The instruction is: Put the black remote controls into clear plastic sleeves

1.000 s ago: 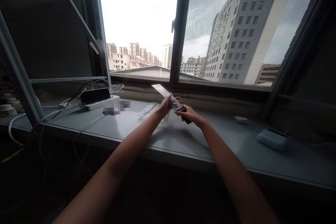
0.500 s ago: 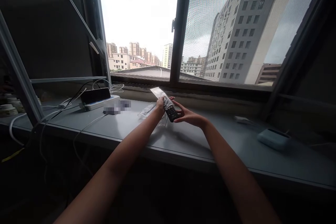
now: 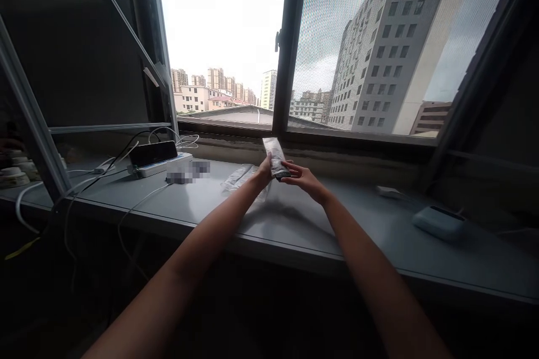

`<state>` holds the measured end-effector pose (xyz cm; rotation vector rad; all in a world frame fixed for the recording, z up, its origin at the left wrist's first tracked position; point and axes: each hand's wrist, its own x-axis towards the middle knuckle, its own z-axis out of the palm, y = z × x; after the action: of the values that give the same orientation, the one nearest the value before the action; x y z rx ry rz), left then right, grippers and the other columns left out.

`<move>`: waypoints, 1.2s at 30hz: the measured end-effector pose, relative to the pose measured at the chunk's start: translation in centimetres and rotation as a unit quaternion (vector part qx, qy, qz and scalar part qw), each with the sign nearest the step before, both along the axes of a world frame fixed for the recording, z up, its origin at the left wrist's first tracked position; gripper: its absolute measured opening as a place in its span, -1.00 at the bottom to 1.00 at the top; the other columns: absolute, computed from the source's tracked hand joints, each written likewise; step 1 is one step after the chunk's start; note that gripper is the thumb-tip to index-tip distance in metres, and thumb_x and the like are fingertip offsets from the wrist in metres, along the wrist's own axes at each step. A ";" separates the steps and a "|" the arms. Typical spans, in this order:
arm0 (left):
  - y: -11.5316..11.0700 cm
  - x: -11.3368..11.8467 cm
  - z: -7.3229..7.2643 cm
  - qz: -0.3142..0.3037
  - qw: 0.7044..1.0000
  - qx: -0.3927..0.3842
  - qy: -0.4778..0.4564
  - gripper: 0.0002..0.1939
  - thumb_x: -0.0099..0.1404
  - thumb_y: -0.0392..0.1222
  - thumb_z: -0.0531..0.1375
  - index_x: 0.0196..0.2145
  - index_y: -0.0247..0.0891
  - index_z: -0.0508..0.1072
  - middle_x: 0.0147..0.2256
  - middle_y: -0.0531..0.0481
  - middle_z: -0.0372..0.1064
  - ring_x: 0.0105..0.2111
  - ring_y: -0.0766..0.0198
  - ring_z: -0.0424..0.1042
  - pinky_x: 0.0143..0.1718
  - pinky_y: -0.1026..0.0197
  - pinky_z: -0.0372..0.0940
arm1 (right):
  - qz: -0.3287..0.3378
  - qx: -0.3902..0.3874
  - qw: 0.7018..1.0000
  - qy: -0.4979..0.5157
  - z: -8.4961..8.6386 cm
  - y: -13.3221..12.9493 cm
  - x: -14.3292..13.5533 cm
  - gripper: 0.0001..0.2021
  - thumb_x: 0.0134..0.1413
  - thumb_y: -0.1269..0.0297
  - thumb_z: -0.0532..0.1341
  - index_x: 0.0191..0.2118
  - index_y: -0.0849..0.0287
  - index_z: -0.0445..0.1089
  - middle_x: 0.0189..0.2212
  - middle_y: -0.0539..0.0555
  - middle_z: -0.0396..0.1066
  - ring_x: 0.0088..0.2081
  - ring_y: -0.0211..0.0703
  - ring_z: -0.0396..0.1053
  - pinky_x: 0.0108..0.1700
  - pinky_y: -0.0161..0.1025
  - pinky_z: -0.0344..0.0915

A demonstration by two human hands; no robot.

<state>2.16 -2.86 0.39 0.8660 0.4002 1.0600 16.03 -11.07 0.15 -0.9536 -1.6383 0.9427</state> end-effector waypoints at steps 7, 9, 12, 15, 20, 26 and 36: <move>1.2 -1.6 0.4 0.134 0.989 -0.061 -0.022 -0.30 0.45 0.16 -0.20 0.11 -0.49 0.39 -0.33 -0.27 0.55 -0.26 0.00 0.55 -0.17 0.05 0.42 | 0.024 0.003 0.999 -0.032 -0.1 -0.2 -0.3 -0.33 -0.28 0.17 0.50 0.06 0.19 0.47 -0.34 0.08 0.56 -0.27 -0.06 0.51 0.04 0.05 0.36; 1.2 -1.6 0.4 0.138 0.988 -0.064 -0.030 -0.35 0.48 0.08 -0.20 0.13 -0.51 0.36 -0.32 -0.27 0.55 -0.26 0.04 0.55 -0.15 0.06 0.42 | 0.019 0.015 0.999 -0.026 -0.3 0.1 -0.3 -0.31 -0.27 0.16 0.49 0.09 0.16 0.43 -0.35 0.06 0.54 -0.32 -0.08 0.51 -0.04 0.03 0.43; 0.7 -1.1 0.5 0.121 0.990 -0.062 -0.033 -0.42 0.50 -0.04 -0.21 0.17 -0.54 0.30 -0.28 -0.28 0.54 -0.24 0.07 0.55 -0.11 0.06 0.41 | 0.010 0.043 0.999 -0.004 -0.8 0.8 -0.2 -0.18 -0.24 0.14 0.47 0.23 0.08 0.28 -0.22 0.08 0.52 -0.27 -0.10 0.50 -0.12 -0.02 0.49; 0.0 -0.3 0.6 0.096 0.993 -0.066 -0.025 -0.44 0.49 -0.07 -0.19 0.20 -0.54 0.26 -0.23 -0.31 0.54 -0.20 0.03 0.54 -0.06 0.03 0.39 | -0.019 0.069 0.997 -0.013 -1.2 1.6 0.0 -0.19 -0.19 0.19 0.44 0.26 0.01 0.24 -0.02 0.10 0.48 -0.07 -0.05 0.45 -0.06 -0.06 0.47; 0.0 0.2 0.1 0.057 0.997 -0.050 -0.005 -0.45 0.49 -0.08 -0.15 0.17 -0.57 0.31 -0.20 -0.36 0.53 -0.17 0.00 0.54 -0.03 0.06 0.37 | -0.098 0.102 0.989 -0.047 -1.4 2.1 0.3 -0.51 -0.20 0.30 0.41 -0.01 0.14 0.52 -0.03 0.14 0.51 0.03 0.07 0.42 0.01 -0.07 0.40; 0.9 -0.7 -0.2 0.120 0.992 -0.046 -0.007 -0.43 0.48 0.02 -0.10 0.10 -0.56 0.36 -0.24 -0.34 0.53 -0.19 0.06 0.55 -0.07 0.14 0.39 | -0.062 0.089 0.994 -0.022 -0.9 1.4 0.0 -0.56 -0.35 0.12 0.46 -0.25 0.24 0.57 -0.35 0.15 0.58 -0.27 0.03 0.52 -0.22 -0.12 0.44; 0.3 -0.6 0.1 0.082 0.995 -0.061 0.005 -0.46 0.50 -0.06 -0.18 0.11 -0.51 0.37 -0.21 -0.32 0.53 -0.19 0.05 0.55 -0.09 0.09 0.42 | -0.169 0.156 0.956 -0.181 -1.1 1.1 -0.1 -0.75 -0.13 0.19 0.38 -0.29 0.11 0.42 -0.37 0.03 0.52 -0.40 -0.13 0.44 -0.31 -0.21 0.35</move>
<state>1.57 -2.57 0.46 0.7394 0.5454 1.1701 15.98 -10.01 -0.95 -1.1821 -1.7809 0.2756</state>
